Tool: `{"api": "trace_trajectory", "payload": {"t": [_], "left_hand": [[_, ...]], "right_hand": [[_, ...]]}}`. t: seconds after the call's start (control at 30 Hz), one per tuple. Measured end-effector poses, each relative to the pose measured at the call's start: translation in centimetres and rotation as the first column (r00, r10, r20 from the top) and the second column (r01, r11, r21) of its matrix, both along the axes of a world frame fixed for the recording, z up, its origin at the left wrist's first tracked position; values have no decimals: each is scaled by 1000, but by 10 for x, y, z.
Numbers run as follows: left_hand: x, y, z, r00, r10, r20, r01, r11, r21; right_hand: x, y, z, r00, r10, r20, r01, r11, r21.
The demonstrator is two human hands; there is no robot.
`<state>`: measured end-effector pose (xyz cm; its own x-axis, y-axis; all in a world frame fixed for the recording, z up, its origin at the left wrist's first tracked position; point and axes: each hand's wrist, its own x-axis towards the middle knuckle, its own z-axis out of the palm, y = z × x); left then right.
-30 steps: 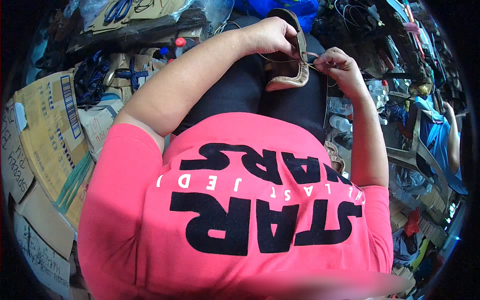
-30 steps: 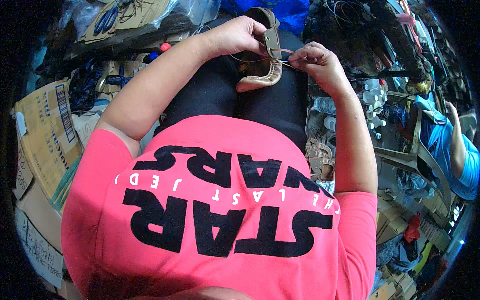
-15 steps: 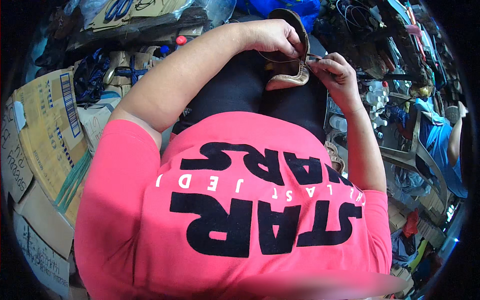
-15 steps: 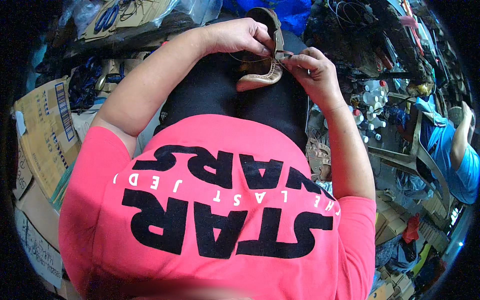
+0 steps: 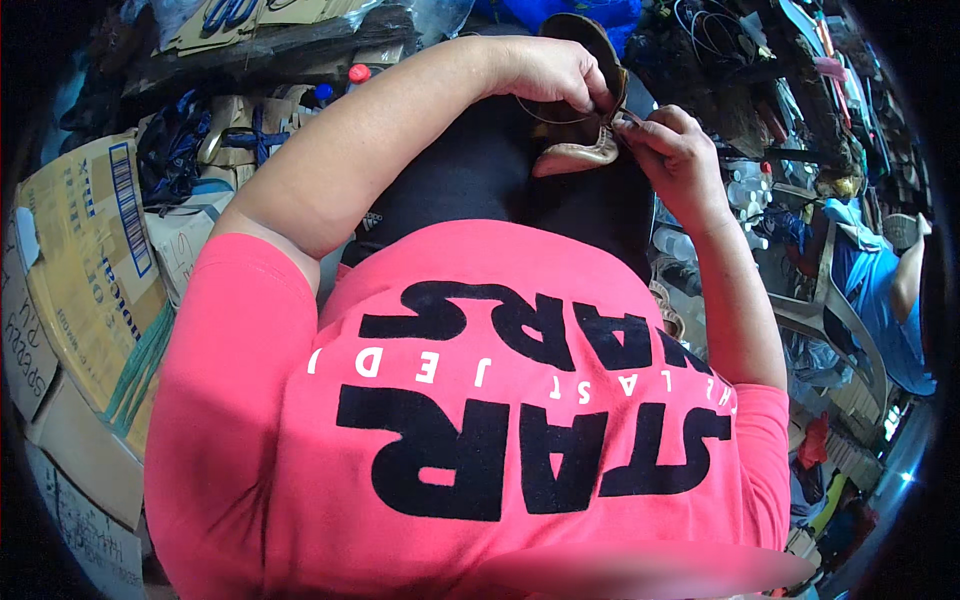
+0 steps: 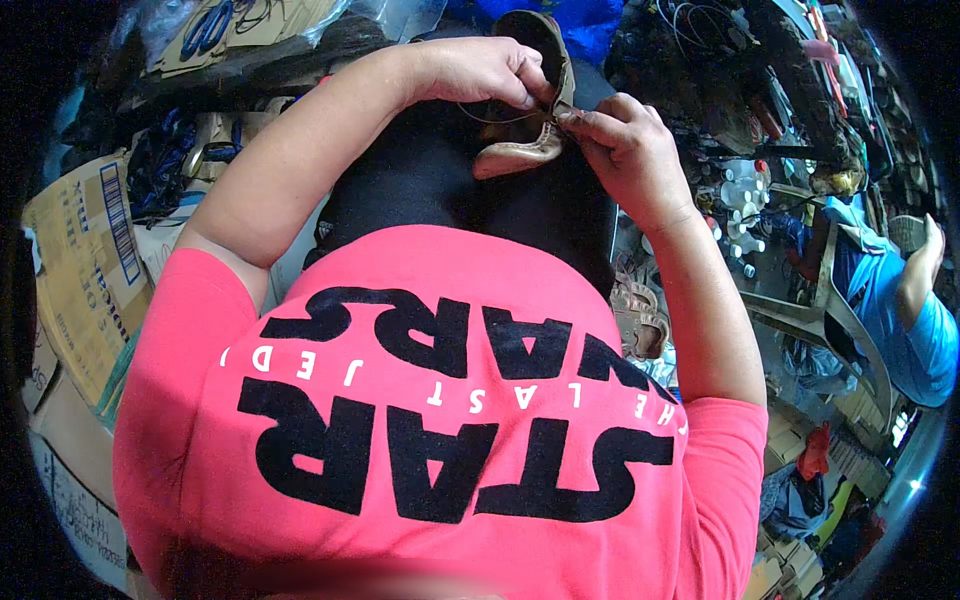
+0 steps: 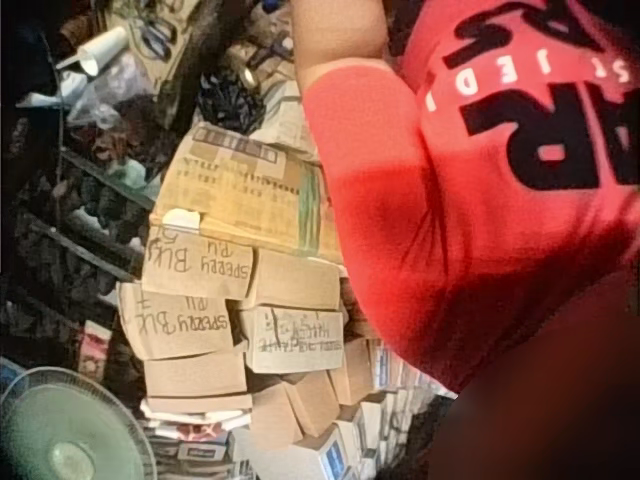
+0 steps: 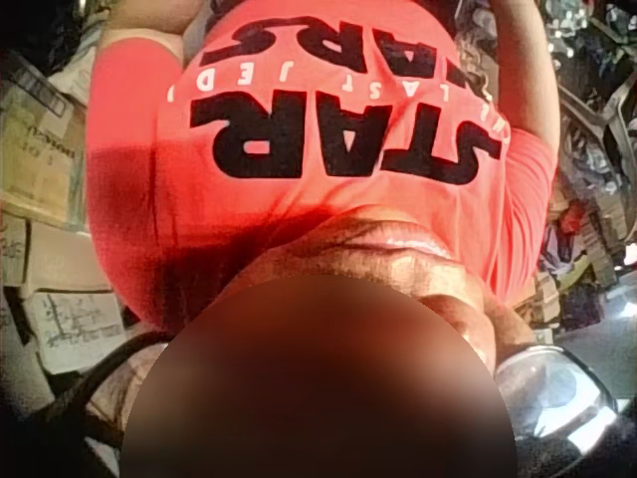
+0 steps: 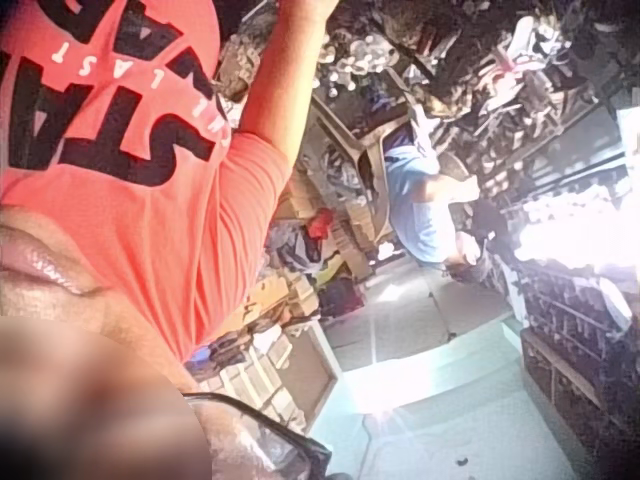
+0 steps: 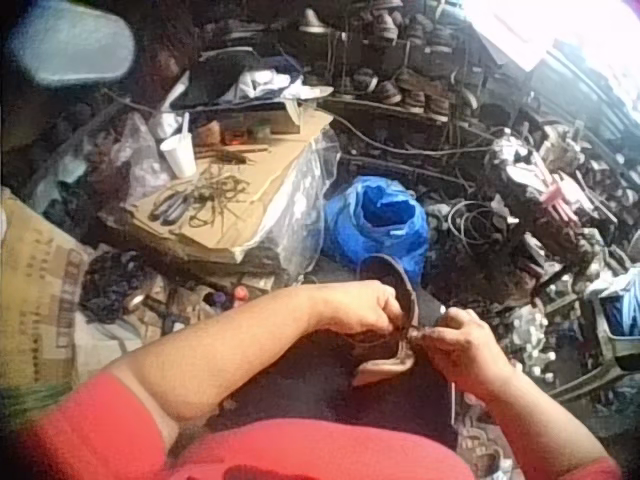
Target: Stitching the leather upper component of a shoe by hand.
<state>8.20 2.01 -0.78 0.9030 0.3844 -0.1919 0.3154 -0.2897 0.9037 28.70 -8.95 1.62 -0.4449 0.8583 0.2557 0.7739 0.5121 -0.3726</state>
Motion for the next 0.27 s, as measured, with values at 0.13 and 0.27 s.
{"api": "trace_trajectory", "payload": {"t": [0.13, 0.27], "left_hand": [[1, 1, 2, 1000, -17, -19, 18, 1000, 21], [0, 2, -5, 1000, -8, 5, 8, 1000, -2]], "right_hand": [[2, 1, -1, 998, -4, -66, -2, 996, -87], [5, 2, -8, 992, -45, -119, 28, 990, -141]]}}
